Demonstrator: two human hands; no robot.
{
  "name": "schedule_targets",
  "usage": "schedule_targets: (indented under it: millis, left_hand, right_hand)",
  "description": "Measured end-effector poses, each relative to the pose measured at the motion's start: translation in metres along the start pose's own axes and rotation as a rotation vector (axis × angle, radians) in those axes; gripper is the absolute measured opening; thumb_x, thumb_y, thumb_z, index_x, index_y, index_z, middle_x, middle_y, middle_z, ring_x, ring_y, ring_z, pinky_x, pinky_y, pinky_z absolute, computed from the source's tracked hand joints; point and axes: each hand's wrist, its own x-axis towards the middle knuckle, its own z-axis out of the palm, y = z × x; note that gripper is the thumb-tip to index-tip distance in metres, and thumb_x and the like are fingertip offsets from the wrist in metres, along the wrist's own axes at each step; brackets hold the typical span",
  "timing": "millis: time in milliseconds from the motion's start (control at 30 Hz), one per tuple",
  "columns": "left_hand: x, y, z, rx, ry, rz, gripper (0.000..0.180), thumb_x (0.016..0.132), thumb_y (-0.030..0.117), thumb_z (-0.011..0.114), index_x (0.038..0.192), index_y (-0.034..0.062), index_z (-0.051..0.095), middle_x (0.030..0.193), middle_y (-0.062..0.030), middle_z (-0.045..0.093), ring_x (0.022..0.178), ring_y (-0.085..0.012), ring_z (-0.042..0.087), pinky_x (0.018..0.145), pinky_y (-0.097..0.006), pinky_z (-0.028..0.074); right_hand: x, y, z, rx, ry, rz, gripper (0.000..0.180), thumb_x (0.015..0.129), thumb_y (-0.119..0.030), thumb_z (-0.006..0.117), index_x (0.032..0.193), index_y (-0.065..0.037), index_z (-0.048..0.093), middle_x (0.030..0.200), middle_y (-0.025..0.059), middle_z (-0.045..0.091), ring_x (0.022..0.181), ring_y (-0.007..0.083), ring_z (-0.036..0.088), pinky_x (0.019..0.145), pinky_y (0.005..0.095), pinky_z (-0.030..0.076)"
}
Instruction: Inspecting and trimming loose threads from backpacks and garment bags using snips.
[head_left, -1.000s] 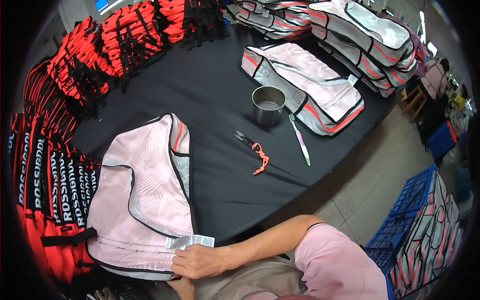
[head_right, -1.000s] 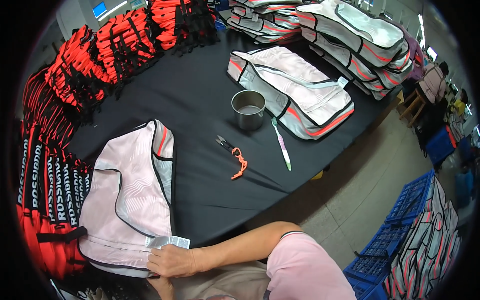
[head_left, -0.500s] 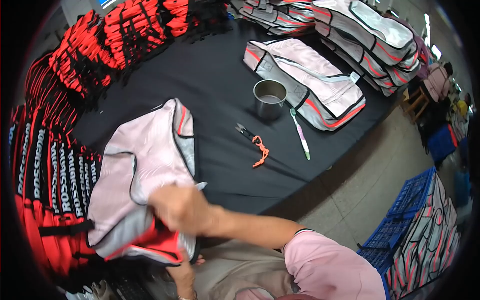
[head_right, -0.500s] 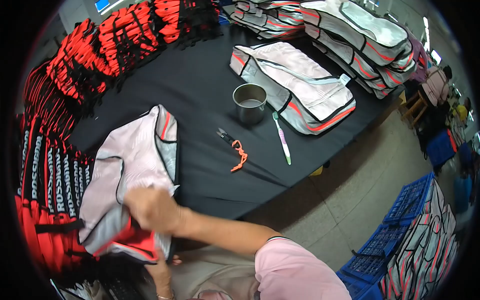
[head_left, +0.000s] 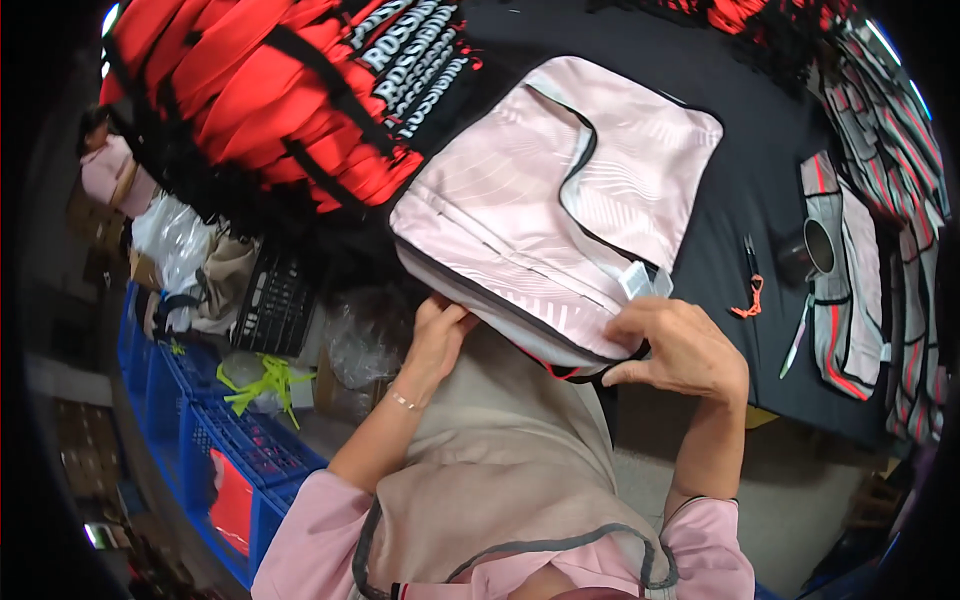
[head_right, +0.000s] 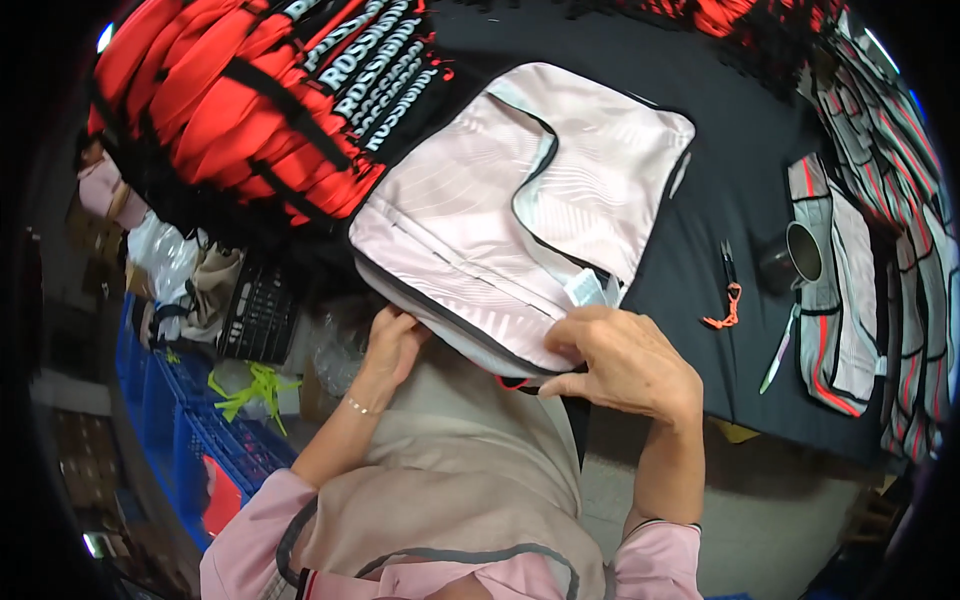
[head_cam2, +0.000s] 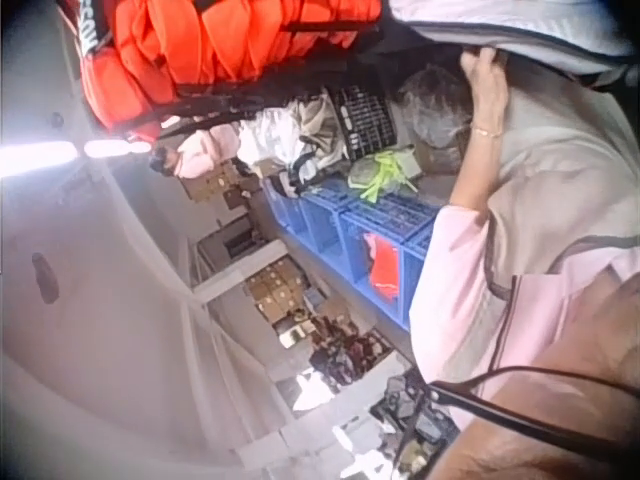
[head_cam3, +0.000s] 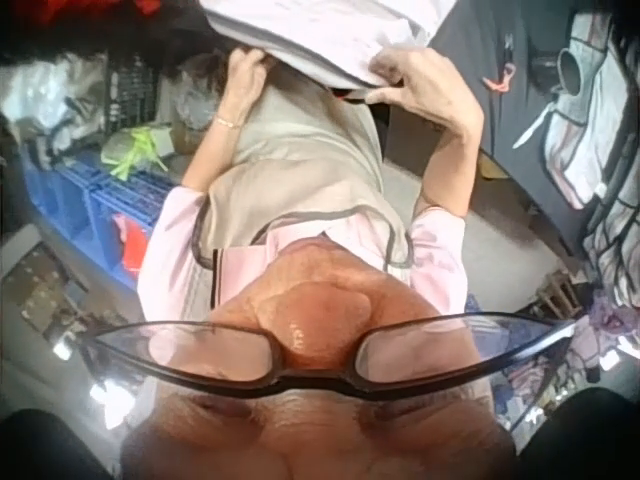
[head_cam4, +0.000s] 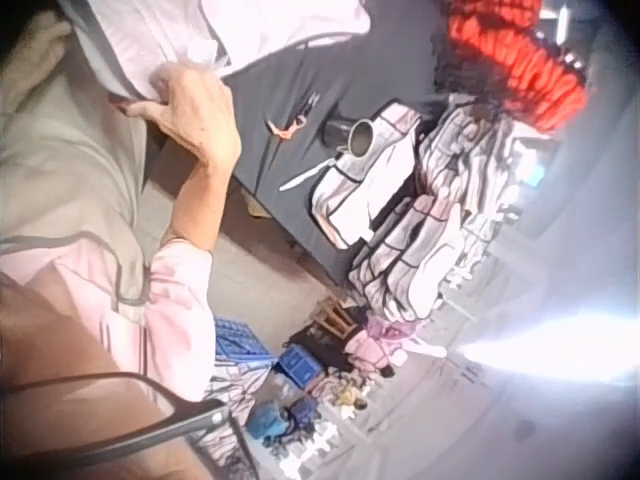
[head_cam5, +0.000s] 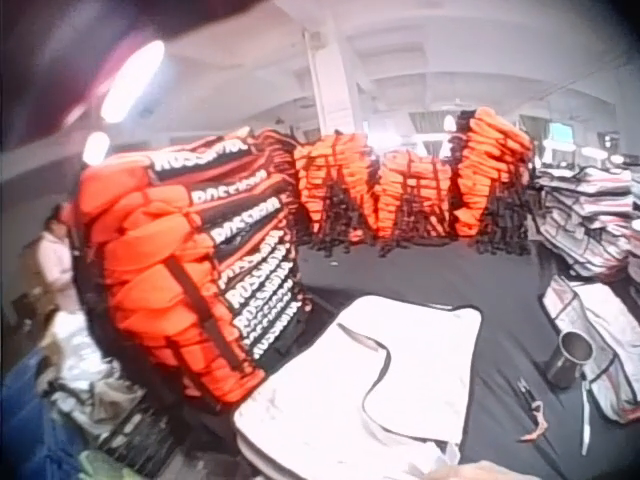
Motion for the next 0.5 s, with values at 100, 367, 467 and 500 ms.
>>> schedule_targets:
  millis: [100, 367, 467, 500]
  left_hand:
    - [0.003, -0.007, 0.016, -0.039, 0.117, 0.063, 0.04, 0.088, 0.013, 0.066, 0.126, 0.0072, 0.052, 0.116, -0.0031, 0.061, 0.1, -0.0161, 0.063, 0.079, -0.031, 0.053]
    - [0.011, 0.018, 0.042, 0.114, 0.09, 0.119, 0.024, 0.087, 0.012, 0.062, 0.107, -0.0019, 0.06, 0.095, -0.0065, 0.065, 0.072, -0.0114, 0.062, 0.061, -0.025, 0.053]
    - [0.009, 0.024, 0.032, 0.497, 0.145, 0.176, 0.024, 0.09, 0.017, 0.065, 0.095, -0.0057, 0.06, 0.076, -0.0101, 0.066, 0.061, -0.0153, 0.065, 0.053, -0.027, 0.053]
    - [0.004, 0.029, 0.026, 0.559, 0.131, 0.181, 0.026, 0.09, 0.018, 0.065, 0.091, -0.0065, 0.059, 0.073, -0.0108, 0.067, 0.061, -0.0164, 0.067, 0.052, -0.028, 0.053]
  right_hand:
    - [0.024, -0.029, 0.011, -0.053, 0.079, -0.084, 0.049, 0.065, -0.035, 0.084, 0.098, -0.003, 0.068, 0.09, 0.0125, 0.066, 0.081, 0.0305, 0.065, 0.071, 0.0387, 0.052]
    - [0.119, -0.063, 0.075, -0.57, 0.342, -0.075, 0.029, 0.083, -0.028, 0.067, 0.091, -0.001, 0.058, 0.089, 0.0145, 0.066, 0.083, 0.0321, 0.066, 0.066, 0.0433, 0.053]
    - [0.123, -0.046, 0.04, -0.461, 0.435, -0.021, 0.013, 0.084, -0.014, 0.055, 0.084, -0.003, 0.062, 0.082, 0.0187, 0.068, 0.075, 0.0344, 0.068, 0.063, 0.0464, 0.054]
    - [0.119, -0.031, 0.015, -0.458, 0.562, -0.061, 0.017, 0.088, -0.014, 0.051, 0.089, -0.003, 0.063, 0.082, 0.02, 0.067, 0.076, 0.0371, 0.068, 0.066, 0.0481, 0.053]
